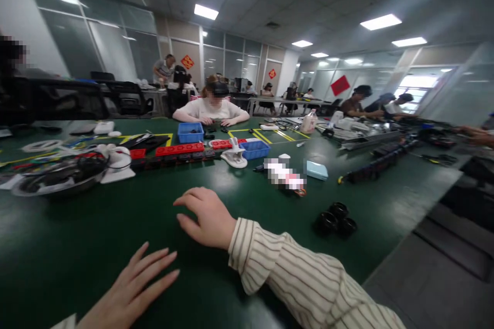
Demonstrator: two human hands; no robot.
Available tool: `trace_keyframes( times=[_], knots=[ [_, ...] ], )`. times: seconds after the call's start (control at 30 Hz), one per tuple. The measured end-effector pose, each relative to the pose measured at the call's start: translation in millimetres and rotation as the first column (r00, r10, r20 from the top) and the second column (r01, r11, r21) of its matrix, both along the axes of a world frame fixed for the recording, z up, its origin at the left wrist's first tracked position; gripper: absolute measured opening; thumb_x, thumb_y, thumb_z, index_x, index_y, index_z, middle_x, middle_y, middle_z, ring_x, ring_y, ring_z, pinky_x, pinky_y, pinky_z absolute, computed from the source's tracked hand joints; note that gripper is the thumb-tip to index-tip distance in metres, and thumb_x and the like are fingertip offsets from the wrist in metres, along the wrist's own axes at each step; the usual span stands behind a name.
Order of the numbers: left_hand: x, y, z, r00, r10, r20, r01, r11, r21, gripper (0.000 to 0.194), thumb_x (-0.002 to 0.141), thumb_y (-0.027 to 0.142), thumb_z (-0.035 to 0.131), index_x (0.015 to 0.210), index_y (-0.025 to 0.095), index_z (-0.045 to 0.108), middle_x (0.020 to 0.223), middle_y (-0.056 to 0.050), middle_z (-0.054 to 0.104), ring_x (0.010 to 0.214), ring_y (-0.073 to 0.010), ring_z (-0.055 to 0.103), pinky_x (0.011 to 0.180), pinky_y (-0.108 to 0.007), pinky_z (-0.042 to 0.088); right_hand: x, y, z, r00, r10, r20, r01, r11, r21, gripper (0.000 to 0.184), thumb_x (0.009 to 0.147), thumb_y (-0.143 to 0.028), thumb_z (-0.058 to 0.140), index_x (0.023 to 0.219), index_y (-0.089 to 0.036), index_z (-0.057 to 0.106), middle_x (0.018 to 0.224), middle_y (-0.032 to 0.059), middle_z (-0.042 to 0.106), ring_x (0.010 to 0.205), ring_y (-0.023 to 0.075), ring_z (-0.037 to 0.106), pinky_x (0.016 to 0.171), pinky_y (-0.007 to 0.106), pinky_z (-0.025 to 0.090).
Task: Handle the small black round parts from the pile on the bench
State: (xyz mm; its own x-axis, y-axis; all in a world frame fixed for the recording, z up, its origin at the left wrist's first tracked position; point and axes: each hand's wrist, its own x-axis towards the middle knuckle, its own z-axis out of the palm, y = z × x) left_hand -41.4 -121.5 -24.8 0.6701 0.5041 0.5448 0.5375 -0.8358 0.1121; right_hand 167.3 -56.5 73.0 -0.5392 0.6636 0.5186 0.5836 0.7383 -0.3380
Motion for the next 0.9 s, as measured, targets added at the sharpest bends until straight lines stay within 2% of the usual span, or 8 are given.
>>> trace_keyframes(
  times=[0.13, 0.2, 0.27, 0.3, 0.37, 0.57, 0.73, 0.9],
  knots=[
    [75, 19, 24.4, 0.998, -0.039, 0.050, 0.045, 0.991, -0.127, 0.053, 0.093, 0.049, 0.022, 0.140, 0.024, 0.020, 0.144, -0.007, 0.027, 0.131, -0.0289, 0.024, 0.105, -0.052, 0.022, 79, -33, 73.8, 0.951, -0.168, -0.261, 0.231, 0.944, 0.235, 0.022, 0.085, -0.028, 0.048, 0.100, -0.015, 0.057, 0.105, 0.0070, 0.056, 0.102, 0.0161, 0.050, 0.090, 0.029, 0.039],
    [103, 25, 28.9, 0.994, -0.103, 0.042, 0.108, 0.982, -0.157, 0.057, 0.094, 0.052, 0.020, 0.141, 0.021, 0.019, 0.144, -0.009, 0.026, 0.131, -0.0289, 0.025, 0.106, -0.051, 0.022, 144, -44, 96.5, 0.834, -0.441, -0.331, 0.522, 0.826, 0.215, 0.026, 0.086, -0.033, 0.045, 0.098, -0.015, 0.058, 0.100, 0.0066, 0.059, 0.097, 0.0180, 0.053, 0.087, 0.032, 0.041],
    [122, 27, 28.2, 0.987, -0.159, 0.032, 0.162, 0.971, -0.178, 0.060, 0.093, 0.055, 0.019, 0.141, 0.020, 0.018, 0.144, -0.010, 0.026, 0.131, -0.0293, 0.025, 0.106, -0.052, 0.021, 210, -51, 100.7, 0.583, -0.796, -0.162, 0.809, 0.586, 0.034, 0.034, 0.088, -0.036, 0.037, 0.106, -0.015, 0.057, 0.102, 0.0080, 0.060, 0.094, 0.0195, 0.056, 0.081, 0.032, 0.044],
    [128, 28, 26.8, 0.984, -0.175, 0.028, 0.177, 0.965, -0.192, 0.060, 0.092, 0.056, 0.019, 0.141, 0.020, 0.018, 0.144, -0.010, 0.026, 0.131, -0.0293, 0.025, 0.106, -0.053, 0.020, 238, -53, 96.1, 0.465, -0.882, 0.075, 0.885, 0.463, -0.054, 0.037, 0.090, -0.037, 0.033, 0.109, -0.016, 0.057, 0.104, 0.0078, 0.061, 0.094, 0.0195, 0.057, 0.081, 0.031, 0.044],
    [133, 28, 23.5, 0.983, -0.182, 0.022, 0.182, 0.958, -0.223, 0.060, 0.092, 0.056, 0.019, 0.140, 0.021, 0.020, 0.144, -0.010, 0.027, 0.131, -0.0290, 0.025, 0.105, -0.054, 0.021, 279, -55, 77.2, 0.426, -0.864, 0.268, 0.905, 0.401, -0.144, 0.031, 0.082, -0.035, 0.047, 0.095, -0.013, 0.065, 0.093, 0.0093, 0.066, 0.086, 0.0220, 0.061, 0.076, 0.030, 0.046],
    [128, 29, 20.3, 0.989, -0.146, 0.002, 0.141, 0.952, -0.271, 0.057, 0.093, 0.055, 0.022, 0.139, 0.021, 0.025, 0.142, -0.008, 0.031, 0.129, -0.0273, 0.029, 0.105, -0.052, 0.026, 300, -53, 23.1, 0.408, -0.748, 0.523, 0.913, 0.345, -0.218, 0.038, 0.065, -0.030, 0.066, 0.099, -0.013, 0.067, 0.097, 0.0122, 0.067, 0.091, 0.0283, 0.062, 0.080, 0.033, 0.047],
    [127, 28, 21.8, 0.991, -0.133, 0.004, 0.130, 0.956, -0.262, 0.055, 0.092, 0.050, 0.031, 0.138, 0.019, 0.027, 0.142, -0.010, 0.032, 0.128, -0.0285, 0.031, 0.105, -0.049, 0.026, 293, -64, 22.9, 0.475, -0.680, 0.559, 0.876, 0.423, -0.230, 0.046, 0.079, -0.040, 0.052, 0.114, -0.010, 0.059, 0.110, 0.0144, 0.061, 0.099, 0.0275, 0.059, 0.085, 0.034, 0.044],
    [127, 28, 21.9, 0.988, -0.156, 0.011, 0.153, 0.955, -0.253, 0.054, 0.091, 0.045, 0.037, 0.137, 0.019, 0.028, 0.140, -0.011, 0.033, 0.127, -0.0288, 0.032, 0.104, -0.049, 0.028, 274, -75, 15.2, 0.590, -0.566, 0.576, 0.801, 0.502, -0.327, 0.040, 0.070, -0.036, 0.065, 0.105, -0.018, 0.065, 0.094, 0.0062, 0.068, 0.084, 0.0210, 0.064, 0.072, 0.025, 0.049]
  ],
)
